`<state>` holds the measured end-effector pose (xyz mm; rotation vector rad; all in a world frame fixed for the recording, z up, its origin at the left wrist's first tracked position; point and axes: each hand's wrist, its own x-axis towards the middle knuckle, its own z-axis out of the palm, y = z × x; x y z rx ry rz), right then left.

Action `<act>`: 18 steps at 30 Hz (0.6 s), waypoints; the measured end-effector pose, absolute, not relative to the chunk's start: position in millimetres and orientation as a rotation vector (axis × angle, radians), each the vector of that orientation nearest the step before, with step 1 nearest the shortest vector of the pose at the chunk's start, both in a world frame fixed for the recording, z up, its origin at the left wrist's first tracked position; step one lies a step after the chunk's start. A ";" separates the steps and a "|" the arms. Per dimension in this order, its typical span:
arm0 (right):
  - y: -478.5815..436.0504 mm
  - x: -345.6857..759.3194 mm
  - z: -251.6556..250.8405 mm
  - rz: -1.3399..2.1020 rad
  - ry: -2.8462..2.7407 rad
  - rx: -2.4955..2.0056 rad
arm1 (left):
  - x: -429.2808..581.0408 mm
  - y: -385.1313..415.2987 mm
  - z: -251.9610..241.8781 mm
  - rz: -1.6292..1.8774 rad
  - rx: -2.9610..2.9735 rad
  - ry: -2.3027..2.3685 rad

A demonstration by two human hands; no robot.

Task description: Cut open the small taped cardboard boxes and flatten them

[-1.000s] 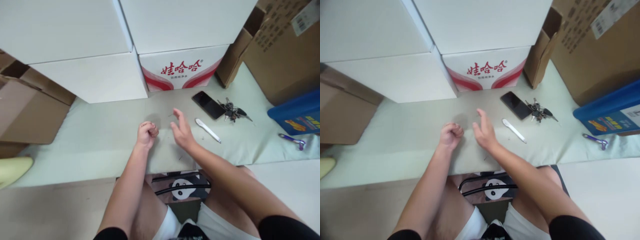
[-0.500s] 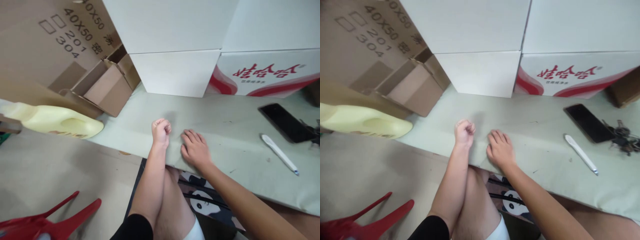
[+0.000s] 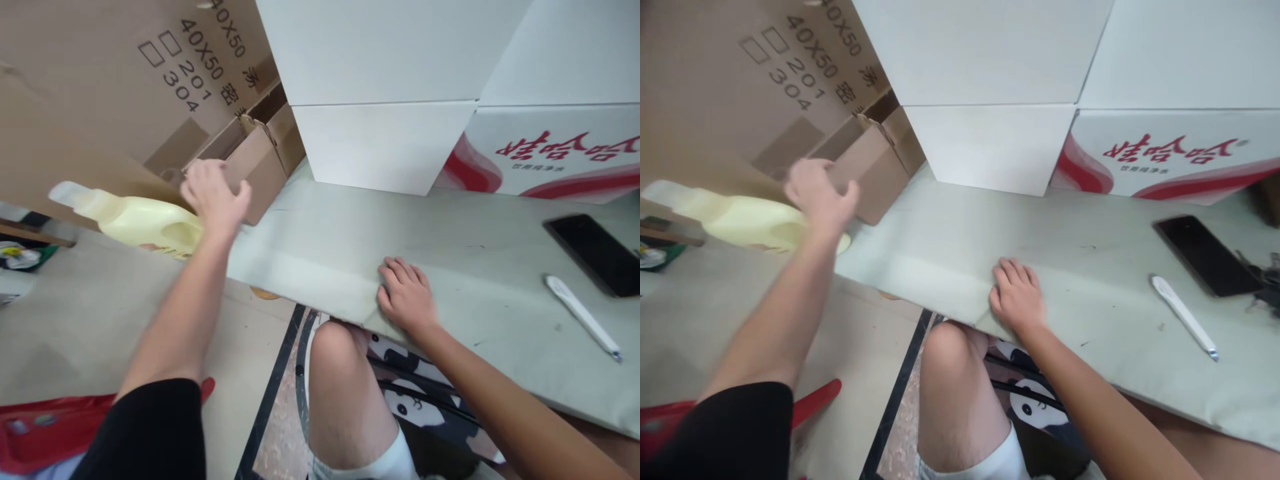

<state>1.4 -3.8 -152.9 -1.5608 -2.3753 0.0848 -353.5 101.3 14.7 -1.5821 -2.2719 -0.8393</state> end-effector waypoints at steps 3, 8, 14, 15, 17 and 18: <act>-2.7 1.1 -150.5 0.142 -2.374 -1.575 | -377.2 109.6 25.6 -0.729 -1.432 -2.447; -1.3 1.1 -146.8 0.228 -2.364 -1.587 | -393.6 121.7 18.9 -0.883 -1.370 -2.650; -0.7 0.8 -145.9 0.237 -2.346 -1.571 | -403.3 99.9 11.3 -0.994 -1.661 -2.484; -0.7 0.8 -146.3 0.228 -2.344 -1.567 | -403.6 92.3 10.5 -0.996 -1.699 -2.468; -0.7 0.7 -147.2 0.210 -2.347 -1.556 | -401.4 75.8 8.6 -0.984 -1.767 -2.440; -0.8 0.7 -147.6 0.201 -2.350 -1.551 | -398.5 67.3 7.6 -0.966 -1.816 -2.410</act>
